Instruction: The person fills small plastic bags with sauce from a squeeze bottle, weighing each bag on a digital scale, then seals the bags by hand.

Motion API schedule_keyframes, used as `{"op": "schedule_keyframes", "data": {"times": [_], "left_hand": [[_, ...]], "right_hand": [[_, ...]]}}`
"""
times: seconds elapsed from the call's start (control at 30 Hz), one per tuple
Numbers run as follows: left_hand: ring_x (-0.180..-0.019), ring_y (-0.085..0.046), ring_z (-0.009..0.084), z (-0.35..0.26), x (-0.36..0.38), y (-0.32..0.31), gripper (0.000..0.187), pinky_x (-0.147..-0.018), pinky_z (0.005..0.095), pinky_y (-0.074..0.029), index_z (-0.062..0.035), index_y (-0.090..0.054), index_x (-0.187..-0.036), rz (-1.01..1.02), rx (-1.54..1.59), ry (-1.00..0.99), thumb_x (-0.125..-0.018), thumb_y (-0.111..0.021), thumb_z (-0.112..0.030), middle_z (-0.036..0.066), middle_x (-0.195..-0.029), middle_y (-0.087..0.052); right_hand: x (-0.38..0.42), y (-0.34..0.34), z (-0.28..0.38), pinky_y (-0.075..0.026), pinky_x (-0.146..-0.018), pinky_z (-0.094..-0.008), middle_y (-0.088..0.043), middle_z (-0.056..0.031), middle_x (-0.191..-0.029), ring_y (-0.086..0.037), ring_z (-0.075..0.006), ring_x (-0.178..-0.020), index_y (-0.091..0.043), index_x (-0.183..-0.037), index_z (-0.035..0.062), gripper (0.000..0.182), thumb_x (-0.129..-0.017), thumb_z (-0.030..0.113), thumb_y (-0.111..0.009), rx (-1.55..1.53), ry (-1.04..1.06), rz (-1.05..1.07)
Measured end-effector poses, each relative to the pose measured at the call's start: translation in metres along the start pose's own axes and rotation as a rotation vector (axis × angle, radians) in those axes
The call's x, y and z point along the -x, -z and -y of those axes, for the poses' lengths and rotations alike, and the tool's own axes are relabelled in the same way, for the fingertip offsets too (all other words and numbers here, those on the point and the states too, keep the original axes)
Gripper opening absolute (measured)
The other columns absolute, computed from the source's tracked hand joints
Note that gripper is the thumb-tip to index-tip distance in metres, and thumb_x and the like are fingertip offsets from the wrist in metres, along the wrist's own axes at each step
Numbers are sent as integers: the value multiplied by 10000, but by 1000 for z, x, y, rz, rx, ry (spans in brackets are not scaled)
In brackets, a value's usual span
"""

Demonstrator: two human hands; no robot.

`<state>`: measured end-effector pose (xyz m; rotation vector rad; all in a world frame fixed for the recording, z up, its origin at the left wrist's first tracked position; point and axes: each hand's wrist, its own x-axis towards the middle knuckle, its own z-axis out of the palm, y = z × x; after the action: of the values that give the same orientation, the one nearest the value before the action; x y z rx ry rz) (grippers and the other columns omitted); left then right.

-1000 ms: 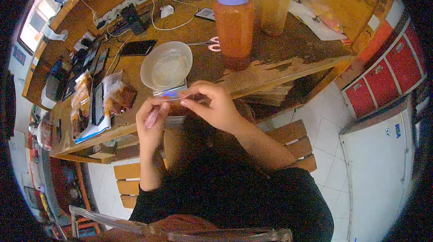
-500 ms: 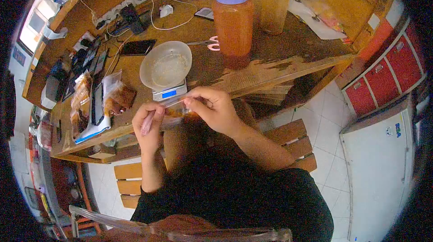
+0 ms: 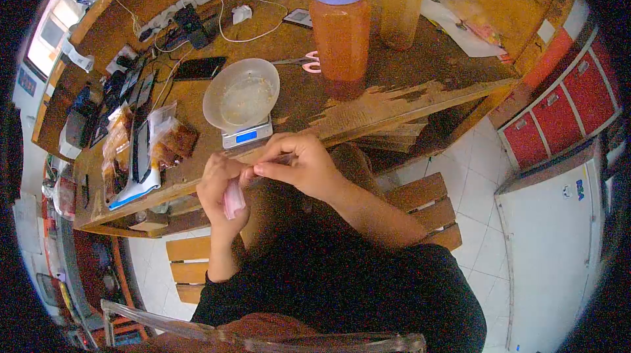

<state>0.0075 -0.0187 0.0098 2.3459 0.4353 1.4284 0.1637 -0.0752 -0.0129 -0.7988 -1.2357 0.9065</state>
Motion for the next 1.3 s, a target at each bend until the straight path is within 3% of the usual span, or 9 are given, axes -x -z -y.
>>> {"op": "schedule_keyframes", "data": {"times": [0.43, 0.73, 0.77, 0.87, 0.97, 1.0, 1.03, 1.07, 1.3], "left_hand": [[-604, -523, 231, 5, 5, 24, 107, -587, 294, -413, -10, -564, -720, -49, -112, 91, -729, -671, -5, 97, -677, -592], [-897, -542, 170, 106, -2, 89, 220, -814, 276, -425, 15, -590, -1021, -618, -105, 595, -870, -601, -145, 92, -939, -598], [-1048, -486, 185, 133, 12, 92, 331, -889, 275, -396, 14, -503, -1176, -668, -152, 504, -889, -573, -135, 123, -1107, -538], [-916, -570, 199, 88, 9, 59, 340, -834, 294, -438, 0, -488, -1169, -766, -176, 257, -872, -564, -148, 97, -991, -594], [-666, -580, 177, 83, 30, 42, 442, -638, 290, -473, -19, -450, -1168, -160, 521, 743, -791, -616, -180, 88, -998, -595], [-850, -589, 201, 46, 31, 26, 571, -759, 319, -465, -26, -403, -1233, 120, 422, 605, -735, -618, -206, 103, -1096, -557], [-1242, -350, 245, 8, 20, 16, 674, -1017, 403, -304, -44, -298, -1343, 254, 1031, 562, -762, -623, -148, 113, -1277, -393], [-1263, -334, 239, 5, 23, 15, 739, -1025, 380, -305, -43, -220, -1371, 357, 1036, 625, -733, -592, -9, 115, -1304, -368], [-1232, -395, 237, 16, 27, 7, 616, -1002, 341, -346, -5, -334, -1308, 425, 957, 633, -723, -484, 118, 127, -1281, -411]], "right_hand": [[-1, 13, 9, -443, -672, -221, -602, -65, -831, -564, -107, -773, -609, -800, -16, 50, -794, -10, -658, 213, 38, -19], [5, 34, -6, -444, -720, -233, -600, -49, -856, -554, -99, -780, -602, -825, -20, 17, -825, -17, -618, 86, -26, -268], [6, 31, -9, -445, -728, -238, -599, -57, -873, -555, -103, -792, -600, -835, -21, 24, -823, -18, -621, 100, 2, -255], [6, 21, -11, -450, -699, -267, -614, -62, -855, -572, -153, -785, -630, -849, 12, 61, -795, 28, -653, 289, 130, -259], [5, 4, 1, -453, -763, -311, -600, -74, -922, -569, -209, -843, -625, -864, 44, 117, -757, 55, -670, 728, 408, -129], [3, -3, 3, -443, -800, -337, -591, -76, -949, -559, -228, -890, -623, -888, 52, 160, -740, 78, -675, 754, 473, -42], [2, -7, 5, -434, -836, -363, -582, -77, -976, -549, -247, -937, -621, -913, 60, 203, -722, 100, -681, 778, 539, 47], [3, -7, 6, -434, -836, -363, -582, -77, -976, -549, -247, -937, -621, -913, 60, 203, -722, 100, -681, 780, 544, 50], [12, 9, 6, -432, -842, -372, -581, -91, -932, -555, -261, -960, -633, -919, 52, 172, -750, 82, -622, 818, 404, 175]]}}
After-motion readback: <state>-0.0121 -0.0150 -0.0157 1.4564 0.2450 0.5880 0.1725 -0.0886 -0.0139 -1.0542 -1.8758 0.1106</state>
